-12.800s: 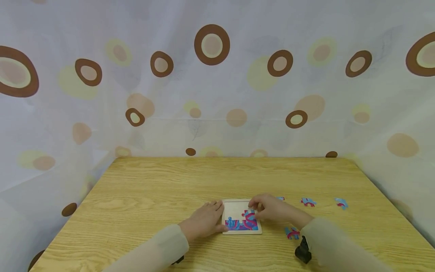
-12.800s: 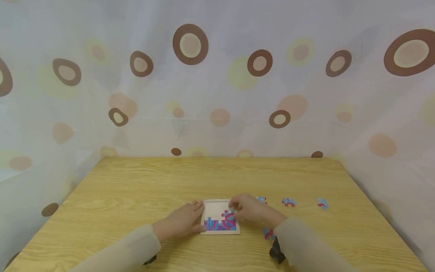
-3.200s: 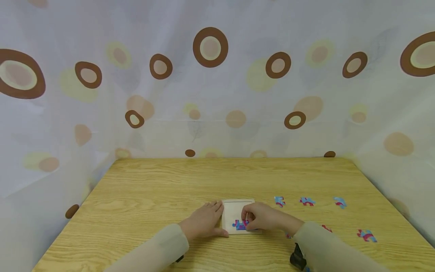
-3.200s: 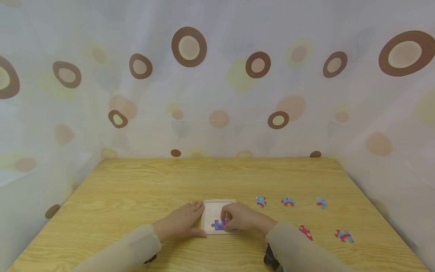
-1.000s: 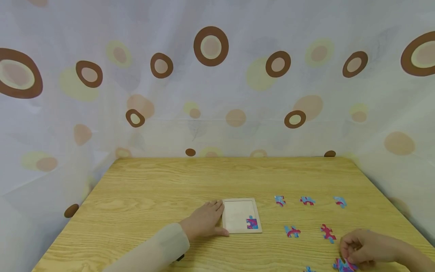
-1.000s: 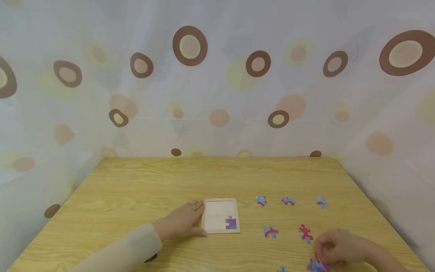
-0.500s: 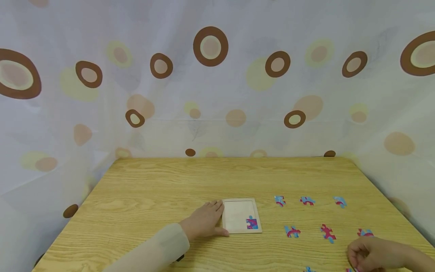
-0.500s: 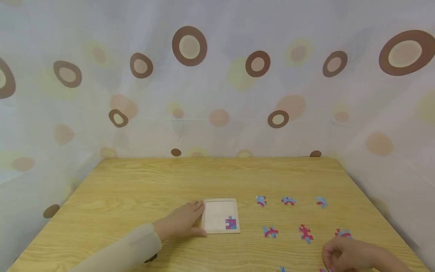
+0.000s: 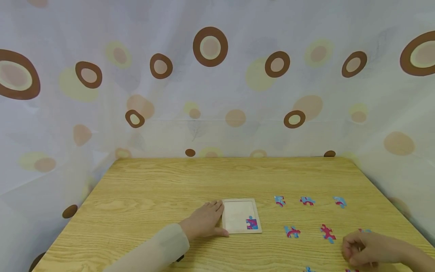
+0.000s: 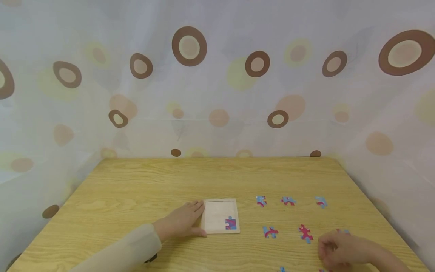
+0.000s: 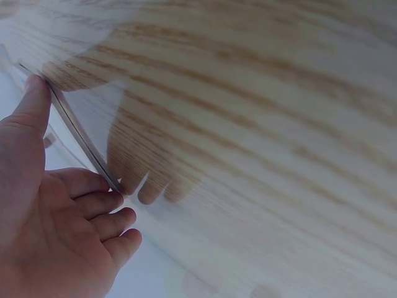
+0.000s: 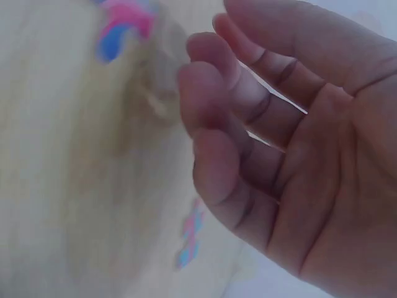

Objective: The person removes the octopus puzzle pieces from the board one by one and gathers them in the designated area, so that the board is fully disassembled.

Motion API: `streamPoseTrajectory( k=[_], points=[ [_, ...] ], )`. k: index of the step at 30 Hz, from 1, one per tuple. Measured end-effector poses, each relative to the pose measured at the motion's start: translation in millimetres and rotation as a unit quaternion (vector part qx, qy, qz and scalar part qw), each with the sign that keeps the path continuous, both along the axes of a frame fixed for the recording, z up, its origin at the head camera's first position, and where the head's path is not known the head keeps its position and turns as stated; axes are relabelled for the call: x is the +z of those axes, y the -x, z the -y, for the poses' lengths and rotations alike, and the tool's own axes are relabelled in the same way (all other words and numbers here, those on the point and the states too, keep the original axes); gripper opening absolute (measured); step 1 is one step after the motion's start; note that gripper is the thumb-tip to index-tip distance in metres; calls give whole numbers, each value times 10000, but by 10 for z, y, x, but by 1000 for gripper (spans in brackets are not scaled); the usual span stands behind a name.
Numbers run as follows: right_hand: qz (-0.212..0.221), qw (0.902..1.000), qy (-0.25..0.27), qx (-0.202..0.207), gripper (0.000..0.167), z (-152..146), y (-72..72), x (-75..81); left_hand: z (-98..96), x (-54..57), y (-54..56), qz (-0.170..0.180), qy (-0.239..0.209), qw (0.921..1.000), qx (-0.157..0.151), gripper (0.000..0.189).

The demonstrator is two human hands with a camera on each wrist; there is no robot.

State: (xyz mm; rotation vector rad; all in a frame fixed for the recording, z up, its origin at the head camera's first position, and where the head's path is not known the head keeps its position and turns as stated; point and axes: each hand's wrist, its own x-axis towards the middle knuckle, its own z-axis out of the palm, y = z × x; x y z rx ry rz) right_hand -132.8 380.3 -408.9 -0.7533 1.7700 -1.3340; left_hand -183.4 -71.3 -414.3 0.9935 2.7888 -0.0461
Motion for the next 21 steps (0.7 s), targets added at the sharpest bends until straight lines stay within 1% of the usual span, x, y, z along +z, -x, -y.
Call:
streamPoseTrajectory(
  k=[1, 4, 7, 9, 11, 14, 16, 20, 21],
  points=[
    [-198, 9998, -77, -50, 7, 39, 21, 31, -1, 4, -2, 1, 4, 10000, -1, 88],
    [-546, 9984, -141, -67, 10, 212, 108, 123, -6, 20, -9, 19, 3, 10000, 3, 87],
    [-1033, 9944, -223, -46, 11, 444, 189, 194, -7, 30, -16, 24, -2, 10000, 0, 87],
    [-1416, 9894, -292, -97, 12, 612, 241, 220, -5, 34, -19, 27, -15, 10000, 3, 87],
    [-1762, 9829, -476, -237, 13, 780, 286, 236, -4, 34, -20, 11, -12, 10000, 1, 86],
    [-2166, 9724, -716, -489, 16, 1040, 351, 231, 0, 28, -15, 26, -31, 10000, 11, 87],
    [-2340, 9660, -889, -651, 18, 1213, 390, 220, 0, 21, -12, 34, -34, 10000, 22, 87],
    [-2567, 9582, -1001, -775, 18, 1504, 485, 154, -5, 23, -11, 37, -12, 10000, 37, 87],
    [-2581, 9576, -1015, -777, 18, 1557, 511, 128, -7, 28, -14, 27, 2, 10000, 36, 87]
  ],
)
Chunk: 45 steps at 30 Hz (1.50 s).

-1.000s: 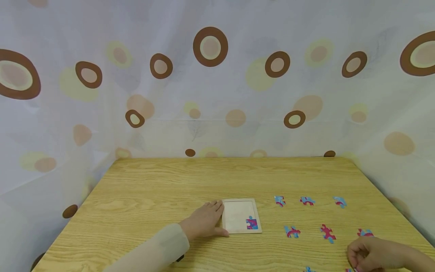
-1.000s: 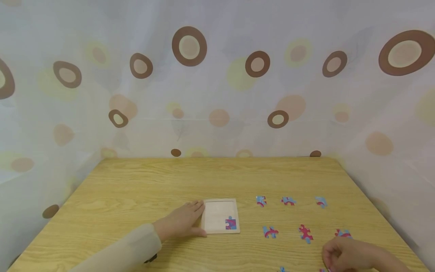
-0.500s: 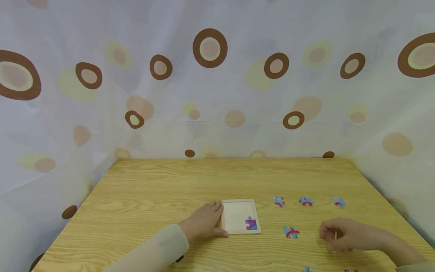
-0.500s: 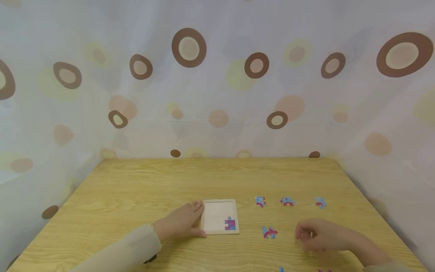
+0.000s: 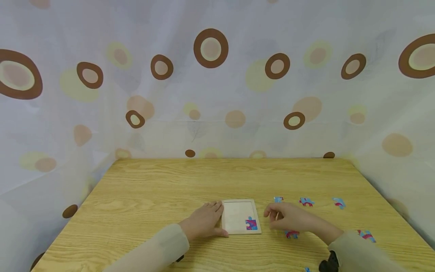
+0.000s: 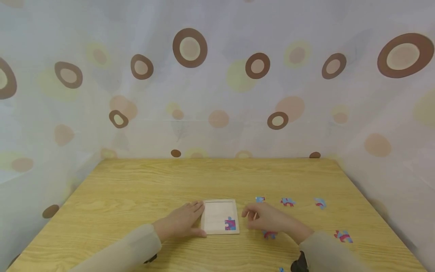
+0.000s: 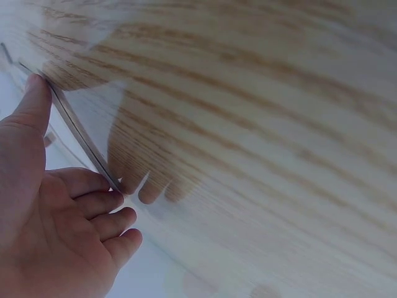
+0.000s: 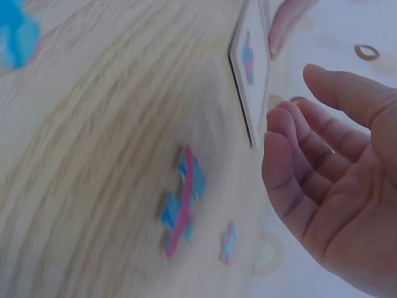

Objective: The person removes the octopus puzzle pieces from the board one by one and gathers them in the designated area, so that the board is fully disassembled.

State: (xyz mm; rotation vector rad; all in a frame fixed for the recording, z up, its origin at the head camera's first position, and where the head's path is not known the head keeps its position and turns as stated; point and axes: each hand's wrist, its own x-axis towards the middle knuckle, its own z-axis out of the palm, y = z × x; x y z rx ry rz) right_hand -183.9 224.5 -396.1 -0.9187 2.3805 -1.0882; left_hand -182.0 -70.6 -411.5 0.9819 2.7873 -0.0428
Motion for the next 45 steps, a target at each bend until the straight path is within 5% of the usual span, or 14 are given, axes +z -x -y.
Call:
streamPoseTrajectory(
  k=[9, 19, 38, 45],
  points=[
    [336, 9992, -68, -219, 26, 326, 146, -183, -2, -5, 1, -7, -14, 10000, 22, 87],
    [333, 9988, -163, -315, 20, 490, 121, -184, -4, -16, 16, -5, 31, 10000, 26, 88],
    [-105, 9974, 87, -705, 7, 478, 127, -138, 2, -56, 40, -109, 81, 9999, -42, 88],
    [464, 9942, 566, -791, 7, 331, 150, -127, 12, -60, 35, -117, 65, 9999, -75, 88]
  ],
)
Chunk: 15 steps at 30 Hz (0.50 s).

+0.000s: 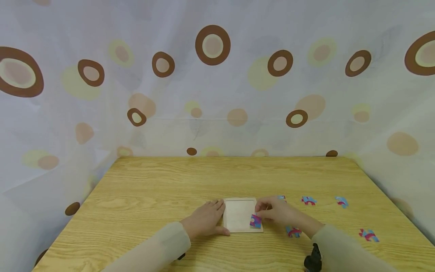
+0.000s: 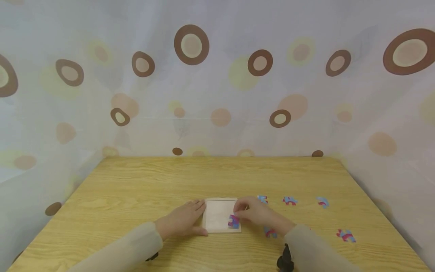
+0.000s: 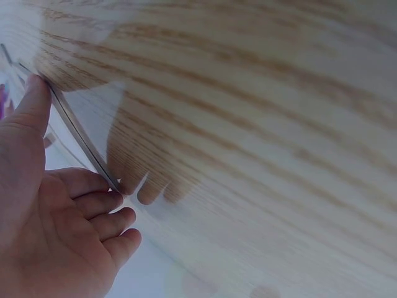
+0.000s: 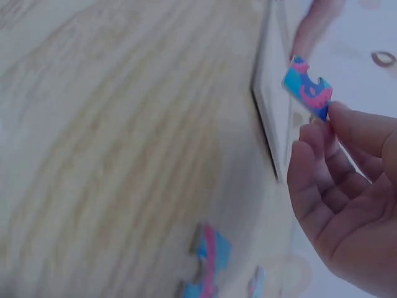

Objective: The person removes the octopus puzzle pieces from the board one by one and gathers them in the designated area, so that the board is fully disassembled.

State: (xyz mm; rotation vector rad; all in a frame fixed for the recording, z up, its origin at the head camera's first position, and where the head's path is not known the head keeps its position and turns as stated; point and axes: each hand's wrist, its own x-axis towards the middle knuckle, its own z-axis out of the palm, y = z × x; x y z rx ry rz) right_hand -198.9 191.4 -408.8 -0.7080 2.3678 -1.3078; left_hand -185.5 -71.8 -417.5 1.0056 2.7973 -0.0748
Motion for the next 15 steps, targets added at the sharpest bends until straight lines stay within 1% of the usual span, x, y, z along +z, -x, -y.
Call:
streamPoseTrajectory(
  k=[3, 7, 9, 10, 12, 14, 15],
  points=[
    [282, 9995, 153, 46, 12, -183, -2, 54, 1, 0, 4, 31, -10, 10000, -35, 88],
    [535, 9984, 100, 127, 17, -519, -36, 101, -1, -4, 4, 50, -18, 10000, -45, 88],
    [659, 9978, 67, 61, 18, -717, -66, 106, -1, -3, 1, 58, -24, 10000, -32, 88],
    [681, 9977, 11, -22, 19, -826, -81, 103, -2, -1, -1, 54, -28, 10000, -27, 87],
    [729, 9973, 0, -54, 20, -1058, -117, 103, -2, 3, -6, 36, -33, 10000, -16, 87],
    [851, 9962, 135, 113, 19, -1311, -146, 90, -2, 5, -8, 9, -37, 10000, -22, 87],
    [913, 9953, 182, 263, 19, -1440, -161, 82, -2, 5, -8, -6, -45, 10000, -27, 87]
  ],
)
